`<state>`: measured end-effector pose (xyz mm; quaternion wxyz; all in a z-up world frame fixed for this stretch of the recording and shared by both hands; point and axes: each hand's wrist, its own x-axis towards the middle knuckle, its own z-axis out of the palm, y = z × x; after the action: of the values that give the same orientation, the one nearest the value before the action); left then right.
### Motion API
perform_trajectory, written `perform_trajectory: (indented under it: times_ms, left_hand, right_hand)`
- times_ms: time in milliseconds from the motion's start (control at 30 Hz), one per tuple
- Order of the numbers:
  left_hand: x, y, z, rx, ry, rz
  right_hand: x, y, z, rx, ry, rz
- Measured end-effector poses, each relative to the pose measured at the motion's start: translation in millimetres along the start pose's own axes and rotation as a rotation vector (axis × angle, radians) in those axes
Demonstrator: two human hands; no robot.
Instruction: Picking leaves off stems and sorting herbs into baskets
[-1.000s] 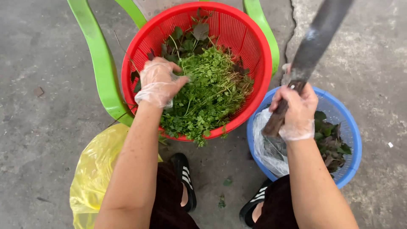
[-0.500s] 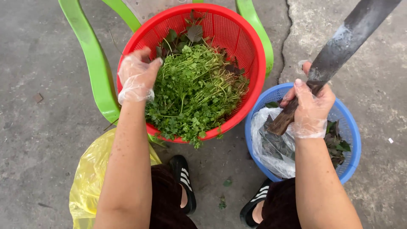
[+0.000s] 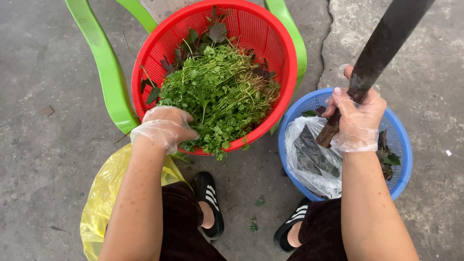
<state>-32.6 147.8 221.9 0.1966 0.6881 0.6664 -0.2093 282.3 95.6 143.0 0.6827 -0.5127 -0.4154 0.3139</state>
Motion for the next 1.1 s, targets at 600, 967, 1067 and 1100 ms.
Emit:
perform_trajectory:
  times_ms: [600,967,1067,1100]
  left_hand:
    - [113.5,24.1,-1.4,0.136,0.82,0.197]
    - [167.4,-43.4,-56.0,-0.255,0.616,0.178]
    - [130.3,-54.4,-91.2,-0.405,0.635,0.2]
    - [122.4,-53.6,-98.2,-0.404,0.636,0.203]
  right_hand:
    - [17.0,37.6,-3.8,0.016,0.002,-0.275]
    - [22.0,30.7,-17.2,0.058,0.048,-0.237]
    - [20.7,29.8,-16.8,0.07,0.057,-0.231]
    - [19.7,29.4,-16.1,0.07,0.059,-0.233]
